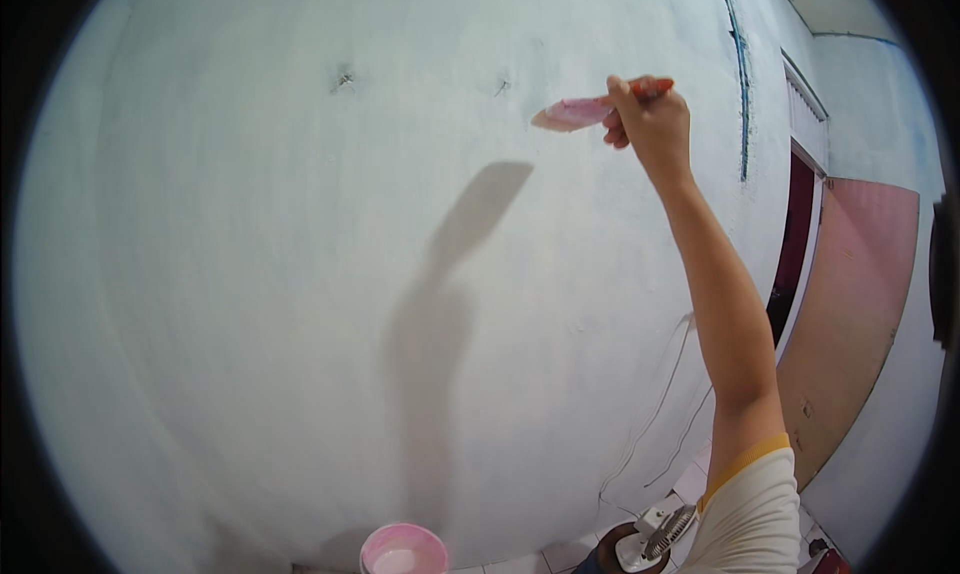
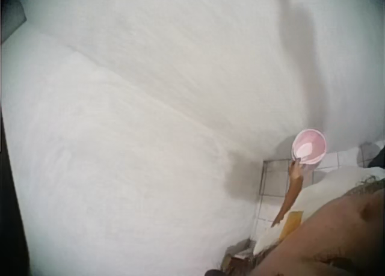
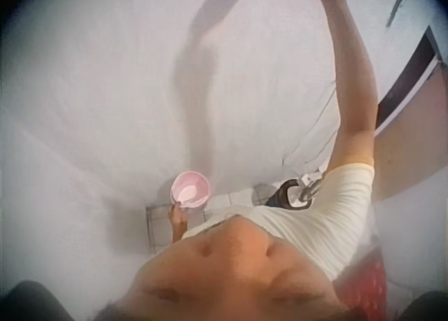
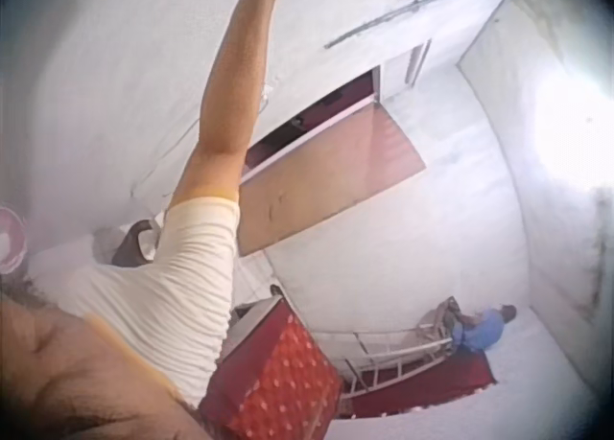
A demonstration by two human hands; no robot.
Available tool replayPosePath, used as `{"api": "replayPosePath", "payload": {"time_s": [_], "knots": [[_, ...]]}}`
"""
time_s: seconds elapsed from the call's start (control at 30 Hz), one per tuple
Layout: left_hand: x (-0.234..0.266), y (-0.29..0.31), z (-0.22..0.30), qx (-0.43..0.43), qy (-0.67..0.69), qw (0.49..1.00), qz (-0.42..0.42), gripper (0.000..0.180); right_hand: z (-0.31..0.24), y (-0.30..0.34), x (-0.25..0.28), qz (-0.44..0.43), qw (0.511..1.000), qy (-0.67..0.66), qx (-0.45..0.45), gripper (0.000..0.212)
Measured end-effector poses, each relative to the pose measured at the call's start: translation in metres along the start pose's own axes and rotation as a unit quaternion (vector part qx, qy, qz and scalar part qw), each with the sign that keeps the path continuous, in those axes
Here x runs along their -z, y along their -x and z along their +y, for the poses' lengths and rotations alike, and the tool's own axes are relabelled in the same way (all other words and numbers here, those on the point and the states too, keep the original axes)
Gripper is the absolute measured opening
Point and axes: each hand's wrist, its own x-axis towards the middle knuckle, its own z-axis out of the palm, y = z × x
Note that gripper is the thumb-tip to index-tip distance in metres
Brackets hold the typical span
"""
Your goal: The person paints the interior walls and corners of a room using a brush dipped in a bucket of pink paint.
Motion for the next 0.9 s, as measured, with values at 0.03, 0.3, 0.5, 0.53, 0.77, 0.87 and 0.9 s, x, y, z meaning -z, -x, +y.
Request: {"api": "replayPosePath", "payload": {"time_s": [0.03,0.3,0.5,0.53,0.77,0.87,0.9], "knots": [[0.01,-0.007,-0.002,-0.001,-0.018,1.0,0.016,0.028,0.0,-0.014,-0.001,-0.002,1.0,0.028,0.011,0.028],[0.024,-0.003,0.006,-0.059,-0.005,0.991,0.117,0.035,0.0,-0.073,-0.017,-0.049,0.987,0.145,0.038,0.031],[0.036,-0.015,0.006,-0.094,0.025,0.987,0.125,0.03,0.003,-0.094,-0.031,-0.074,0.981,0.177,0.016,0.033],[0.036,-0.015,0.006,-0.093,0.027,0.987,0.131,0.031,0.004,-0.097,-0.034,-0.072,0.981,0.182,0.008,0.033],[0.019,-0.01,0.005,-0.101,0.061,0.982,0.147,0.03,0.006,-0.132,-0.044,-0.032,0.976,0.199,0.085,0.033],[0.02,-0.011,0.002,-0.105,0.047,0.981,0.157,0.028,0.002,-0.148,-0.039,0.005,0.995,0.048,0.09,0.024],[0.023,-0.013,0.0,-0.106,0.047,0.98,0.16,0.028,0.0,-0.143,-0.039,0.004,0.995,0.046,0.089,0.024]]}}
